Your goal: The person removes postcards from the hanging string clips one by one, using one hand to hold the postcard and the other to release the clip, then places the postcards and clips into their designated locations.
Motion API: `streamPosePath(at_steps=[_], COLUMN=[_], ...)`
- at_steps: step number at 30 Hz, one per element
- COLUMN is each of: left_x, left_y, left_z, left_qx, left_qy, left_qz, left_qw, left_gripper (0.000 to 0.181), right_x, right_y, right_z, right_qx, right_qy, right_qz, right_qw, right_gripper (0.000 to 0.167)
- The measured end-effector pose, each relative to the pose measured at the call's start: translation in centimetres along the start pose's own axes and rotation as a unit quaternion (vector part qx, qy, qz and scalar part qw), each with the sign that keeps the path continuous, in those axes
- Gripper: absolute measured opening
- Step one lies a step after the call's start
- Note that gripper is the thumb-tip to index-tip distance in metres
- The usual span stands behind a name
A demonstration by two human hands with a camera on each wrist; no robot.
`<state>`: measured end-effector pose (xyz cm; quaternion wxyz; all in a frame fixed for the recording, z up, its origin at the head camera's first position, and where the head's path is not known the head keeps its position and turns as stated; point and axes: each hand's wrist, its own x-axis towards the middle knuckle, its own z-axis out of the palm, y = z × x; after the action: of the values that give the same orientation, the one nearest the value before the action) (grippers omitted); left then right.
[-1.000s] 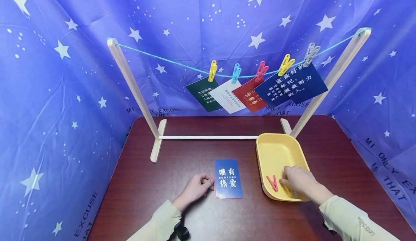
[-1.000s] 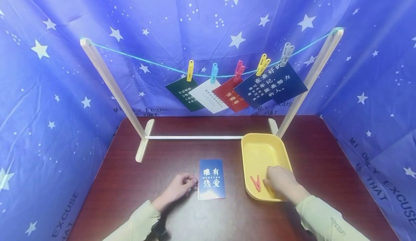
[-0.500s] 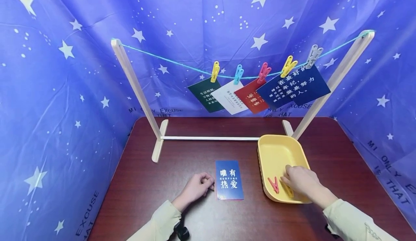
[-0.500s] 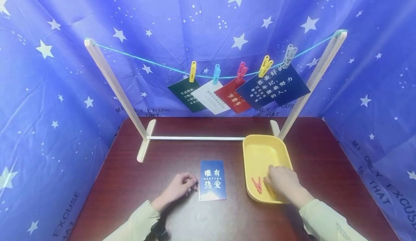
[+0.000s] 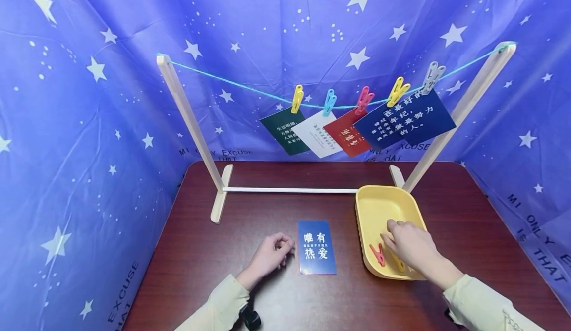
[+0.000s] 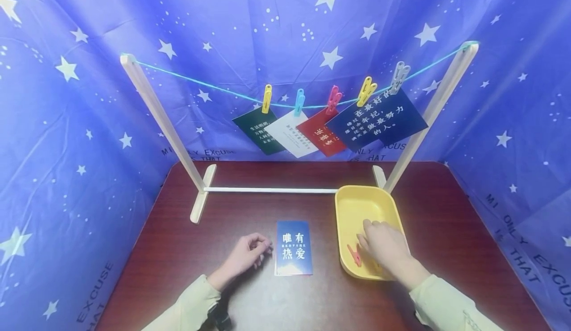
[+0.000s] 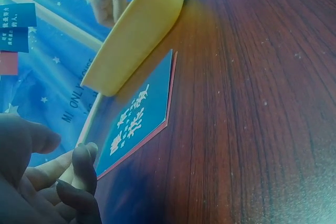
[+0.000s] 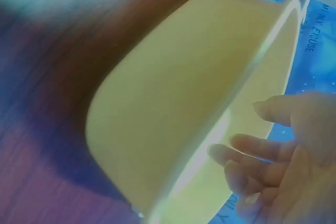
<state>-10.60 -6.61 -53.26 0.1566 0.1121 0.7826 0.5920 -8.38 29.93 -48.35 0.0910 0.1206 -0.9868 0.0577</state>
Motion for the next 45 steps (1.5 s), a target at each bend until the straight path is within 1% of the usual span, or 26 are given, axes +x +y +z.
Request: streamPosePath(at_steps=[3,7,9,14,20,22,24,29,31,36,41,45], left_x=[0.1,0.3,0.4,0.5,1.0,1.1,1.3,1.8,2.0,2.5,3.2,4.0], left_y=[0.1,0.1,0.1,0.3,0.9,1.2,1.4,2.0,2.2,2.8,3.6,4.0], left_z=[0.0,-0.2,-0.3,-0.8,-1.4,-1.6,-1.8,-2.2,-2.3,-2.6,-3.1,-3.5], left_qx=[-0.002,-0.008,-0.016,-0.034,-0.025,-0.024,-0.015,0.028,0.035,0.035,0.021,0.006], left_qy=[0.004,0.014,0.019,0.026,0.051,0.058,0.065,0.096,0.104,0.117,0.129,0.141], left_qz=[0.002,0.003,0.008,0.033,0.061,0.056,0.060,0.073,0.071,0.066,0.069,0.070], left_qw=[1.0000,0.9999,0.9997,0.9985,0.9965,0.9965,0.9959,0.9923,0.9914,0.9904,0.9891,0.9876], left_gripper=[0.020,0.021,0.022,0.021,0.018,0.019,0.019,0.019,0.018,0.016,0.019,0.019], right_x=[0.5,0.9,1.0,1.3,1.9,2.2,2.4,3.2,3.6,4.6,5.7,6.8], right_y=[-0.5,-1.3,-1.8,-2.6,-3.2,-3.5,-3.8,-4.9,-5.3,-6.2,-6.7,-7.2], right_z=[-0.2,-0.7,-0.9,-1.4,-1.9,-2.2,-2.5,-3.4,-3.8,-4.7,-5.8,-6.9], right_qx=[0.013,0.033,0.038,0.043,0.049,0.051,0.051,0.048,0.048,0.053,0.060,0.054], right_qy=[0.002,-0.011,-0.015,-0.021,-0.012,-0.008,-0.003,0.005,0.005,0.015,0.033,0.051], right_qz=[-0.009,-0.010,-0.011,-0.015,-0.031,-0.037,-0.044,-0.058,-0.062,-0.084,-0.114,-0.140], right_qw=[0.9999,0.9993,0.9991,0.9988,0.9983,0.9980,0.9977,0.9971,0.9969,0.9949,0.9911,0.9873], right_gripper=[0.030,0.026,0.024,0.020,0.018,0.018,0.017,0.019,0.021,0.018,0.017,0.017])
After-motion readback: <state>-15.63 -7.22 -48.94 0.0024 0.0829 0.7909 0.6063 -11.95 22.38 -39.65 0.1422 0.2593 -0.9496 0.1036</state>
